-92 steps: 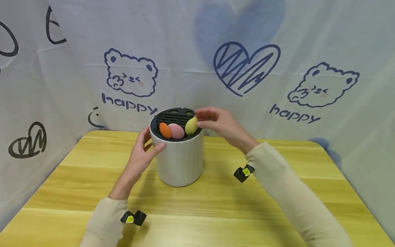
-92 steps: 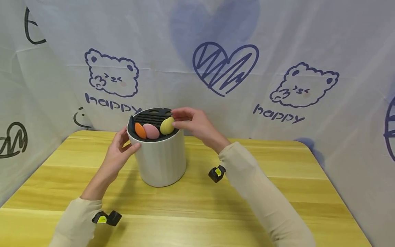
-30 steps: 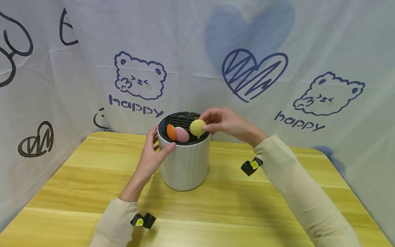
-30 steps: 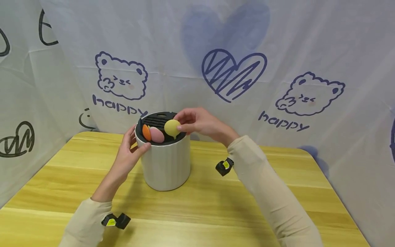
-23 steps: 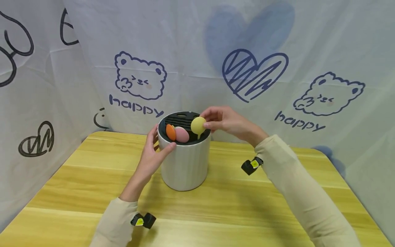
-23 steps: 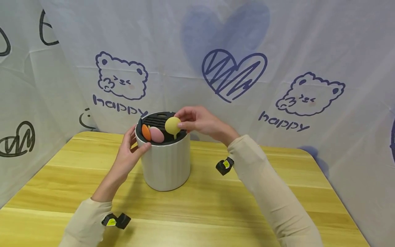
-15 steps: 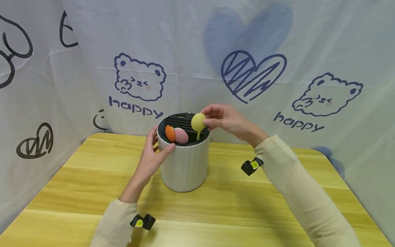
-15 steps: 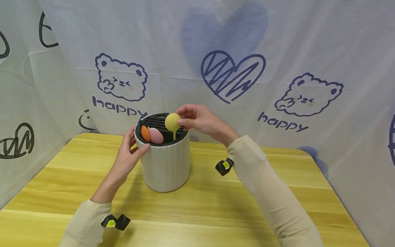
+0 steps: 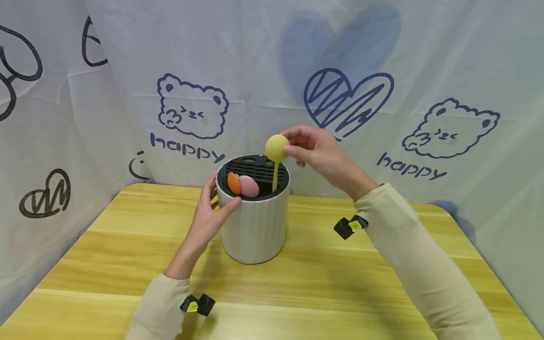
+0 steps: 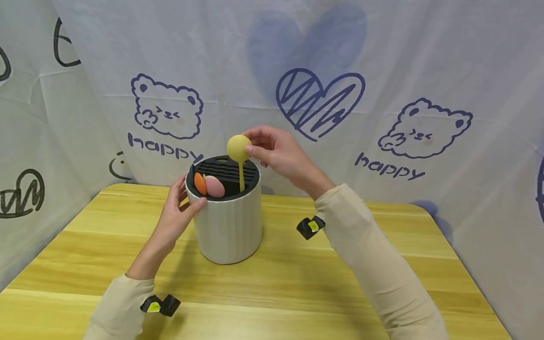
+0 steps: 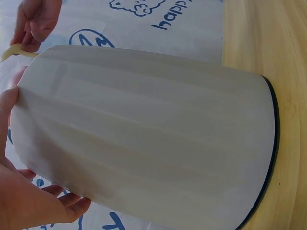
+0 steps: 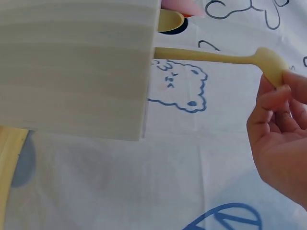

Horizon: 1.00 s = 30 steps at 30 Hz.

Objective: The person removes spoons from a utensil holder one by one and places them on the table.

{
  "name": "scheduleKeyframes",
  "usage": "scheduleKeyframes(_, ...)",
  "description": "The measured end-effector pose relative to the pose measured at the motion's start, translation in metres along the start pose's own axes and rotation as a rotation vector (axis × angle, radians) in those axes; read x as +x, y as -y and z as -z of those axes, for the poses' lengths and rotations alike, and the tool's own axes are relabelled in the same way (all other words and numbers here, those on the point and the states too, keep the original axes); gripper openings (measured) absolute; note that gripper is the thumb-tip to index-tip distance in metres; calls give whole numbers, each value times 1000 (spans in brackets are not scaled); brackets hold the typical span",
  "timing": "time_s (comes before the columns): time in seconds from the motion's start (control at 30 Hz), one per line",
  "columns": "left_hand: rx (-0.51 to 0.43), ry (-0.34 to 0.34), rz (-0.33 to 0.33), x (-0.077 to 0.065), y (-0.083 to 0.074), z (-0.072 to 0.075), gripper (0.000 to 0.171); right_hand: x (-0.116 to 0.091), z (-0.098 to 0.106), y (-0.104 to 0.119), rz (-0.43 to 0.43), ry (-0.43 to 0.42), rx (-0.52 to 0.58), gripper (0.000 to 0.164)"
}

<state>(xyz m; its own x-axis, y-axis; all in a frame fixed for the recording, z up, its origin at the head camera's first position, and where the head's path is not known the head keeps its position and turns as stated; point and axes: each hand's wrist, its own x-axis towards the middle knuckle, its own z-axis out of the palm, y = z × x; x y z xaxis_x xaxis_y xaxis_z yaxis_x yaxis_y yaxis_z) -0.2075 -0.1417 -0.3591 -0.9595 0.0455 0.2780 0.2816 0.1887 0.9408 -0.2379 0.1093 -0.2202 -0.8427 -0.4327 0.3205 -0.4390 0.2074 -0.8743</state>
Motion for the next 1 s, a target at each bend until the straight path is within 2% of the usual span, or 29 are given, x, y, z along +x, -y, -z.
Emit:
scheduleKeyframes(0.27,-1,3,-5,1,0,1,81,-1,3,16,18,-88,-36,30)
scheduleKeyframes(0.57,-4,13,-3,2,0,0,80,-5,13,34,90,-147,-63,29)
scheduleKeyframes(0.73,-7,15,-24,2,0,-1,81,-8,22,46,137,-189,-33,28)
scheduleKeyframes(1.0,-9,8,-2,1,-1,0,80,-12,26,57,174,-185,-6,28)
